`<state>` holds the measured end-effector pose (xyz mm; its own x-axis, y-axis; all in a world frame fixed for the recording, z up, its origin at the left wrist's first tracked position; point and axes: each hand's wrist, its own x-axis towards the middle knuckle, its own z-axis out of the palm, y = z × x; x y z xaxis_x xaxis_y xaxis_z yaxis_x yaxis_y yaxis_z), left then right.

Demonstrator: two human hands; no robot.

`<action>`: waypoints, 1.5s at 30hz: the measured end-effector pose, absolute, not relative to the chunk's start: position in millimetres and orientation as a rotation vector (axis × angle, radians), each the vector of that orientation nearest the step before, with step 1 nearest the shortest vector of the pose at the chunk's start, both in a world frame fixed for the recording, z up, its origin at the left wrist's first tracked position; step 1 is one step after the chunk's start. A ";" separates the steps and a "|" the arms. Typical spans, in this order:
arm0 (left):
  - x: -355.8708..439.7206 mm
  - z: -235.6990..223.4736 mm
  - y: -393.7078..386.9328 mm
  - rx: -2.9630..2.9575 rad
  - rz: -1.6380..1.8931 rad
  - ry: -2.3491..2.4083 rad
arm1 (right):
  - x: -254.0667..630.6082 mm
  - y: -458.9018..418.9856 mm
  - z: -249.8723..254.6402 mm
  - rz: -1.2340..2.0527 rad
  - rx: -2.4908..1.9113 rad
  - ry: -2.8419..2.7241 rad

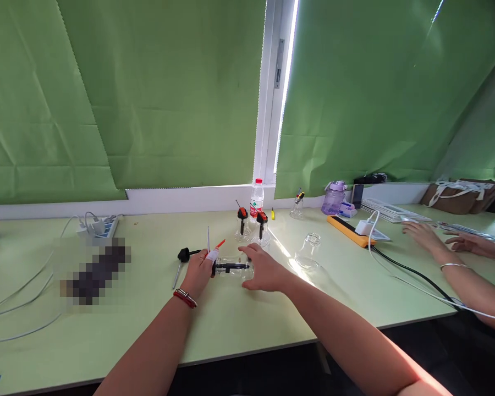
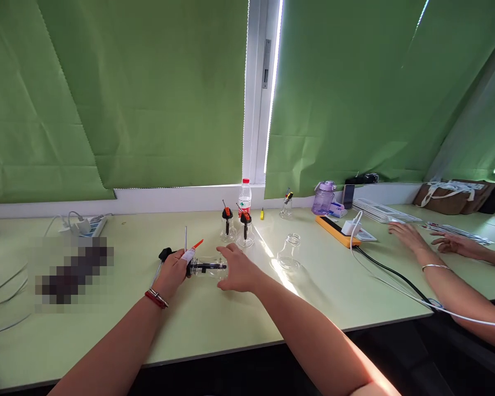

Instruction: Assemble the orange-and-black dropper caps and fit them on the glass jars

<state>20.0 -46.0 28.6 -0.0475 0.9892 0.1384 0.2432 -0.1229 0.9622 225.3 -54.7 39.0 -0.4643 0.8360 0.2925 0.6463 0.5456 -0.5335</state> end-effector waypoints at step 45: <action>20.6 24.1 -47.1 1.482 1.031 1.156 | 200.8 -69.4 14.9 -0.069 -1.062 -2.108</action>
